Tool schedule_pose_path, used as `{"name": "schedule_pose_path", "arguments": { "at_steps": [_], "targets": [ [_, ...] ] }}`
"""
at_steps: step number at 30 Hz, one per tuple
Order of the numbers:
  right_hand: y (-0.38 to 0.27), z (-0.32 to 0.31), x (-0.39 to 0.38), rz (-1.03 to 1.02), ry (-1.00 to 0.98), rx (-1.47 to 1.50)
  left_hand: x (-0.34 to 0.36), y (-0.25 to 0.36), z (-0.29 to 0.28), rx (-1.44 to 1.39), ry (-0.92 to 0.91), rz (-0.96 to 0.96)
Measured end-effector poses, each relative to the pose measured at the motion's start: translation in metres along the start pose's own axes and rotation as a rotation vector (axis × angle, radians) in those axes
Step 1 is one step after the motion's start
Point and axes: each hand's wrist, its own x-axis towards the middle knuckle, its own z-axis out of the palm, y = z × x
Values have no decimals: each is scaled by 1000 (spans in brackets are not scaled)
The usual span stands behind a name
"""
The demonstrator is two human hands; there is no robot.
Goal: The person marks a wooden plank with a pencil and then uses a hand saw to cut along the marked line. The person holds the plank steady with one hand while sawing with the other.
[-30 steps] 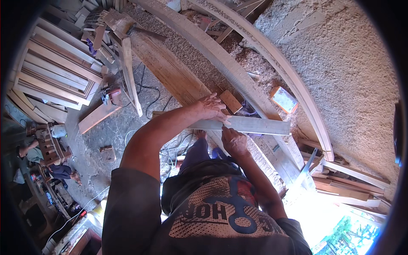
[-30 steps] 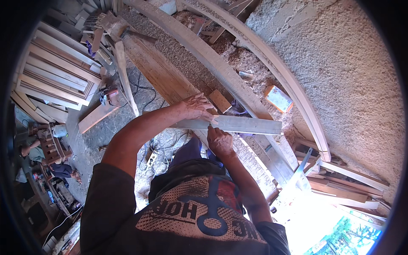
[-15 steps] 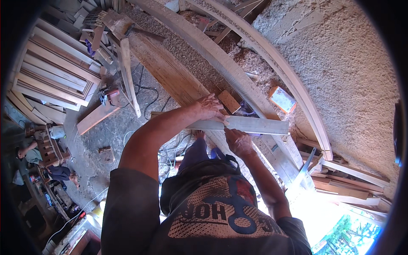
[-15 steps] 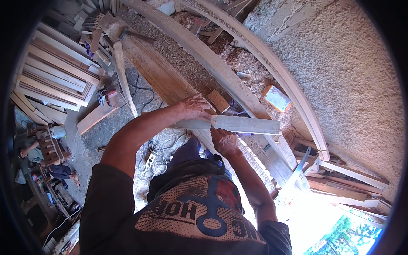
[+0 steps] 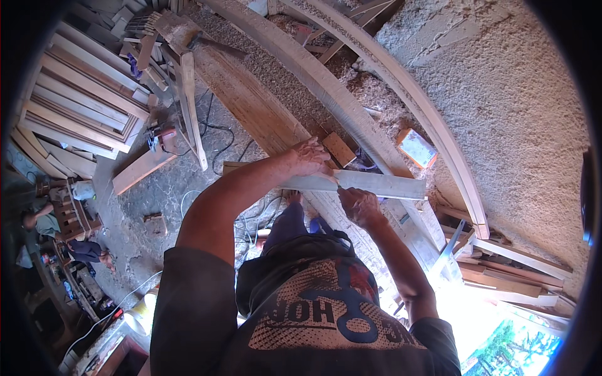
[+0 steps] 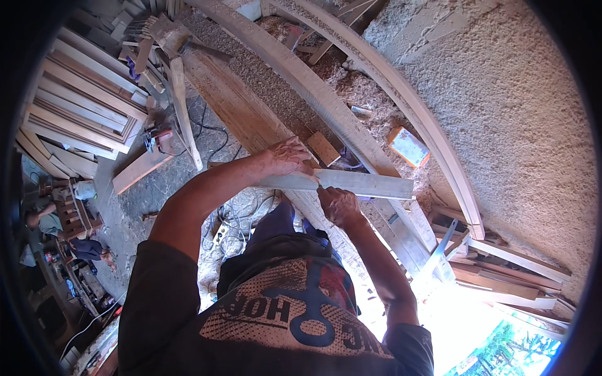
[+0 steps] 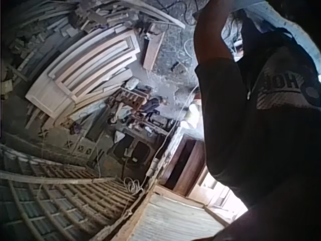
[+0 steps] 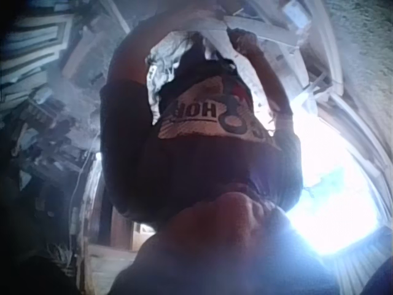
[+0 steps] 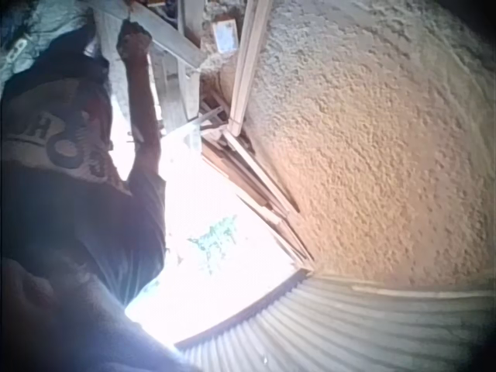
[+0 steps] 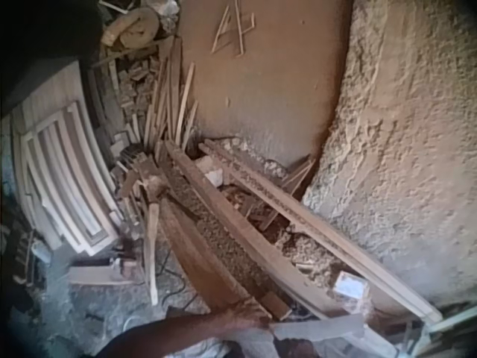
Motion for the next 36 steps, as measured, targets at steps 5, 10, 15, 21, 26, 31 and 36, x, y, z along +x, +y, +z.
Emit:
{"name": "schedule_pose_path", "arguments": {
  "at_steps": [5, 10, 15, 21, 26, 31, 36],
  "targets": [
    [5, -2, -3, 31, -8, 7, -8, 15, -5, 19, 154, -4],
    [-8, -32, 12, 2, 211, 117, -10, 23, 18, 21, 323, -12],
    [-3, -37, 44, 117, 455, 460, -23, 65, 42, 35, 402, -193],
    [-11, -8, 96, -159, 355, 442, -23, 146, 4, 510, 210, -540],
    [-4, 31, 131, -593, 332, 52, 0, 153, 35, 229, 152, -521],
    [-15, 35, 142, -61, -78, 405, -1, 151, 36, 142, 221, -573],
    [-19, 34, 146, -3, -139, 370, 4, 154, 35, 140, 199, -588]
  ]
}}
